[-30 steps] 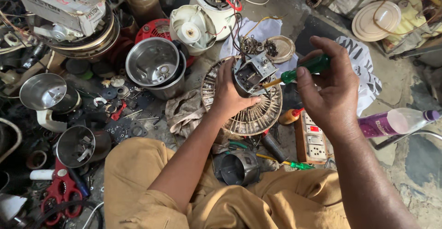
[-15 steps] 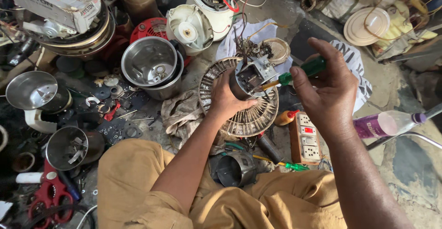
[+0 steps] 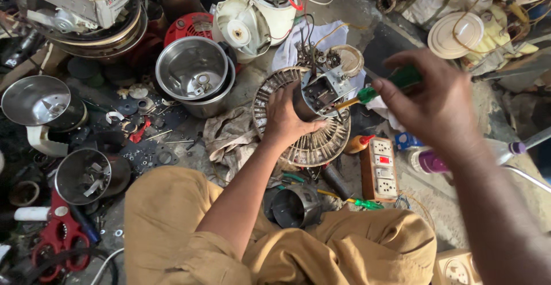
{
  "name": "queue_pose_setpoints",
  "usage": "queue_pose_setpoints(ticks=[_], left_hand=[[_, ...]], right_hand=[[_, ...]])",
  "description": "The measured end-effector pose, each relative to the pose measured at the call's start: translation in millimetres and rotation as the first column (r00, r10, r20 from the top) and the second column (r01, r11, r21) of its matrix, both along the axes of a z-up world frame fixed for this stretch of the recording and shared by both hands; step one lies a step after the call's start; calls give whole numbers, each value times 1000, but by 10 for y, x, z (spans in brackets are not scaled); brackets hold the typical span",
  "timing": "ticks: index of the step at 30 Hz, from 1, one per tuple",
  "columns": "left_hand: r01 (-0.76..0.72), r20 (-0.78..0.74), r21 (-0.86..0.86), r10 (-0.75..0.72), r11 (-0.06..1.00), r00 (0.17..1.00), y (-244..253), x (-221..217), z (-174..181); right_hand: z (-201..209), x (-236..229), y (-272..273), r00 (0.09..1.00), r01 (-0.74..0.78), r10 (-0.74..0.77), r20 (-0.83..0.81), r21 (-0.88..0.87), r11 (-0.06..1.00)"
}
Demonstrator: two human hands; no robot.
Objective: The person disassembles an electric fan motor by using a screwdriver to remove screws from the housing and detaching the internal wires. They pull the motor assembly apart and manipulate various internal components by hand while sitting on a workshop floor.
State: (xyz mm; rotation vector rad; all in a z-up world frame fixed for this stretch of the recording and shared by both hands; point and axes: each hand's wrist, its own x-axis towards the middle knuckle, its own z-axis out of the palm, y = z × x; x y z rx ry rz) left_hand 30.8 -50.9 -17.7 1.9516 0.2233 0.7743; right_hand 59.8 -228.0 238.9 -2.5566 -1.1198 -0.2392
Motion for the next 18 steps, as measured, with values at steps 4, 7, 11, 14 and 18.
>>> queue_pose_setpoints(ticks=[4,7,11,14,18], left_hand=[[11,88,2,-11,1000,996,10,-34,52],[50,112,-35,-46,998,993,51,-40,110],[35,46,-55,-32,998,998,67,-80,155],[15,36,-56,-13,998,999,70,-72,153],[-12,66,-34,14,999,998,43,-68,107]], right_hand=[[439,254,161,942,-250,330,62,-529,811],[568,202,393,731,-311,679,76,-848,430],[569,165,706,637,-146,770,-35,-986,75],[567,149,806,742,-52,666,-79,-997,-61],[546,85,903,947,-21,314,-61,-991,-131]])
